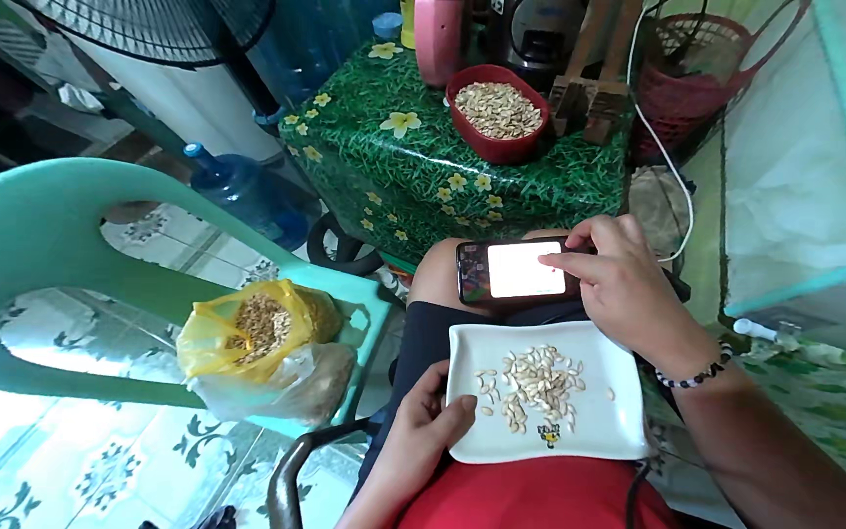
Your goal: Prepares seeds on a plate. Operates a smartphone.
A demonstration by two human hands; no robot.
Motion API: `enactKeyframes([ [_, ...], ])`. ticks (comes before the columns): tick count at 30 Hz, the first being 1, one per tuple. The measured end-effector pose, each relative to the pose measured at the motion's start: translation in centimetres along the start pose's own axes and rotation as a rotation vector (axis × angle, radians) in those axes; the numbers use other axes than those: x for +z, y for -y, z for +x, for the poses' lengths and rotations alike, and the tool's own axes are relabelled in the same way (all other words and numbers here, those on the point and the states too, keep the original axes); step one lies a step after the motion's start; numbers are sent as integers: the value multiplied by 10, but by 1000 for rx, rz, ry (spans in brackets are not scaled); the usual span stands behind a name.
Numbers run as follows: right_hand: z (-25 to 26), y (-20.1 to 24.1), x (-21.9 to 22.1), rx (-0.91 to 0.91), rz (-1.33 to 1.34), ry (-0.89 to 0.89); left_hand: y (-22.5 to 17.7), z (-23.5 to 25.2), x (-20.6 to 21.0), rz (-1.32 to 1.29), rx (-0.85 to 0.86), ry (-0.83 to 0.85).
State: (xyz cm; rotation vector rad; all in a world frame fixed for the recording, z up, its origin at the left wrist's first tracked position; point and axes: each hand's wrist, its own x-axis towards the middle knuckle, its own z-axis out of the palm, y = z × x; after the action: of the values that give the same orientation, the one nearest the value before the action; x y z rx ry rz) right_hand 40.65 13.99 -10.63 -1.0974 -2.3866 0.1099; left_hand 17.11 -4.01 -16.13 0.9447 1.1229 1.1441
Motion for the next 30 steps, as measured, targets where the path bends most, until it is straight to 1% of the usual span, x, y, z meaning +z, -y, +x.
enactKeyframes([
  [10, 0, 0, 2, 30, -19, -6, 1, 0, 0, -3, 6, 3],
  [17, -7, -2, -4, -5, 61, -26, 1, 0, 0, 2, 5, 2],
  [22, -9, -5, 0, -28, 88, -27, 0, -1, 1, 6, -1, -4],
  [30, -7, -4, 1, 20, 45, -13, 1, 0, 0, 8, -1, -3],
])
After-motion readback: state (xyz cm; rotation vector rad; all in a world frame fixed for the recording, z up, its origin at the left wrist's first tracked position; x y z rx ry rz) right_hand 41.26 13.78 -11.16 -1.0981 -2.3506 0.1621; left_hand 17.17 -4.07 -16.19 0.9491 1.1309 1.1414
